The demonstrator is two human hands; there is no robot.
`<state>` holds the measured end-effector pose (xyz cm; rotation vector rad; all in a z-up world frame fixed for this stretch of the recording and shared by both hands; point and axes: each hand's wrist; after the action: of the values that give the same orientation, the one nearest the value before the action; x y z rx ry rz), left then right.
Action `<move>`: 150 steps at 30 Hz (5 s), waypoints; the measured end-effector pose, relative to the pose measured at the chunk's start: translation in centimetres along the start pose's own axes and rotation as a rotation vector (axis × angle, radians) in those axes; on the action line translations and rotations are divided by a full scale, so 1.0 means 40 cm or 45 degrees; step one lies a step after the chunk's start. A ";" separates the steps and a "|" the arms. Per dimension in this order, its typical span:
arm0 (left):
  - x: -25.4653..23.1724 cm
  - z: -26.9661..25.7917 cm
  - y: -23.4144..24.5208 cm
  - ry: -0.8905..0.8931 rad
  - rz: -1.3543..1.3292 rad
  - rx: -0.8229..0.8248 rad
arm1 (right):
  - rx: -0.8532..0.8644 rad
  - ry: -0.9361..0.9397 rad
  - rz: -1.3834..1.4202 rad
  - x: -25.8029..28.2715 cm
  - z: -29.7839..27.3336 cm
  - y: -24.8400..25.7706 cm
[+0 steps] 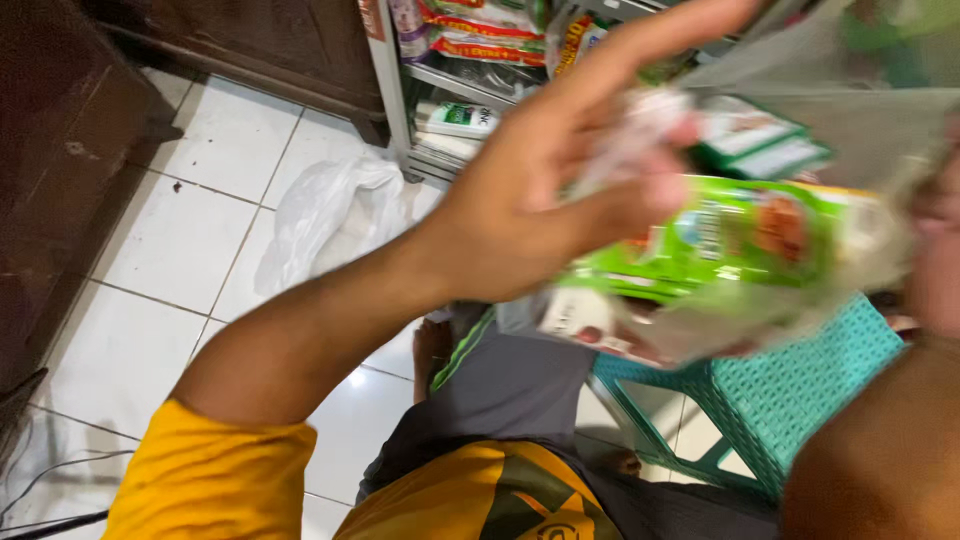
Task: The person sits on the floor and transfers various grocery items from a plastic bag into a glass display cabinet. They handle packaged snacks, a bottle of vinegar, and other food items, placing them on shelves inside the cabinet.
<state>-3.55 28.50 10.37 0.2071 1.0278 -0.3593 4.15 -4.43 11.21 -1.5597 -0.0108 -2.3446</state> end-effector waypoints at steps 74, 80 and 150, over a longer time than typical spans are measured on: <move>0.480 -0.956 0.489 0.233 -0.673 -1.629 | 1.437 -0.437 -1.095 -1.047 -0.253 -0.794; 0.386 -0.760 0.409 0.396 -0.416 -1.399 | 0.853 -0.231 -0.656 -0.873 -0.165 -0.587; 0.623 -0.093 -0.224 0.748 0.472 0.149 | -0.762 -0.593 -1.383 -0.246 -0.482 0.290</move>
<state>1.64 16.61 -13.04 0.6248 1.5137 -0.0125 -6.56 -16.38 -7.36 -2.9386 -0.3847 -2.7612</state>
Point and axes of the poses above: each hand's wrist, its own z-axis towards the middle knuckle, its own y-axis out of the back of the hand, x = y × z, and after that the axes turned 13 degrees about z, right-handed
